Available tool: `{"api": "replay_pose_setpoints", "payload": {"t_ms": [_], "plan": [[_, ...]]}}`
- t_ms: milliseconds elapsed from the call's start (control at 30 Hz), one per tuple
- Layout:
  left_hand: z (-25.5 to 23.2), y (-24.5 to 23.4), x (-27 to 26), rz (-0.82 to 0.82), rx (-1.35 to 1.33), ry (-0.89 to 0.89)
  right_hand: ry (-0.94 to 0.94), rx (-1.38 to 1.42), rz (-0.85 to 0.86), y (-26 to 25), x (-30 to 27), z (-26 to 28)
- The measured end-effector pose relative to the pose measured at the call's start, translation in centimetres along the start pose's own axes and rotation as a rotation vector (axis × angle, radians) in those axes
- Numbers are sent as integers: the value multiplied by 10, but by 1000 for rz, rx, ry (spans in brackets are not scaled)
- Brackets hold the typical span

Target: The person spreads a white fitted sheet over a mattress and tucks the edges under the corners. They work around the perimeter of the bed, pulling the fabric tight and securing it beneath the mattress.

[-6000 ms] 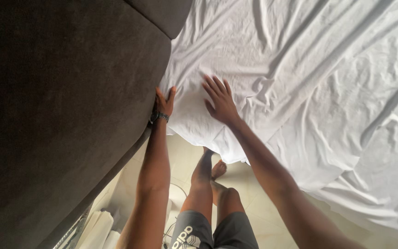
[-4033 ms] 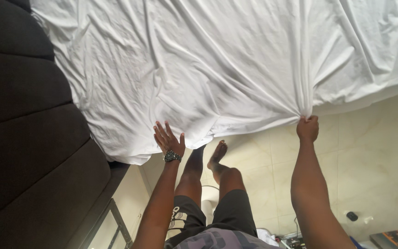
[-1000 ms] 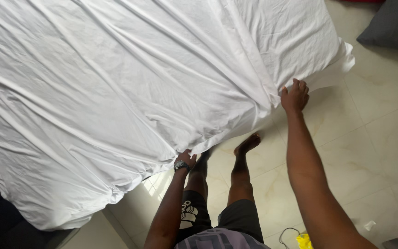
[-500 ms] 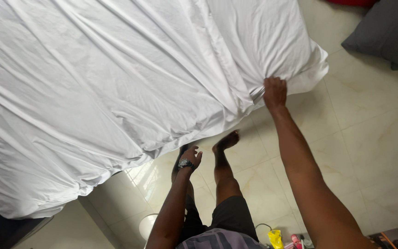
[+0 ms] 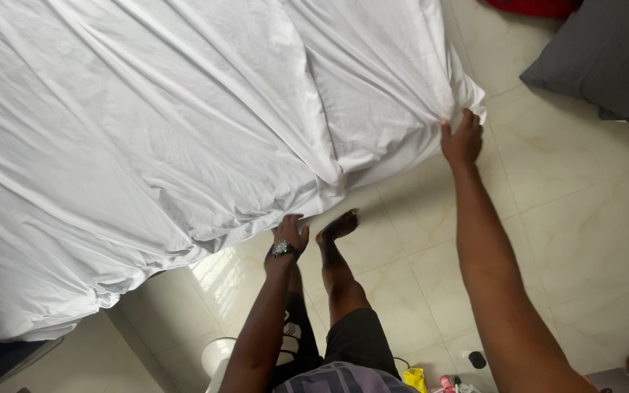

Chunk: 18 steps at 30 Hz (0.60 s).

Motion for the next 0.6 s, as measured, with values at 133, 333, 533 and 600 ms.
{"api": "replay_pose_setpoints", "payload": {"t_ms": [133, 333, 533, 600], "plan": [[-46, 1, 24, -108, -30, 69, 62, 141, 46, 33, -2, 17], [-104, 13, 53, -225, 18, 10, 57, -3, 113, 21, 18, 31], [-127, 25, 65, -159, 3, -223, -16, -213, 13, -39, 81, -23], [-138, 31, 75, -90, 37, -149, 28, -238, 90, -48, 106, -48]]}}
Point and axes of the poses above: each hand's wrist, its own x-axis towards the middle knuckle, its own y-axis out of the palm, z = x × y, the point moved 4 cm from there along x, towards the middle knuckle, and after that the axes turned 4 degrees about -z, right-handed, at the moved point
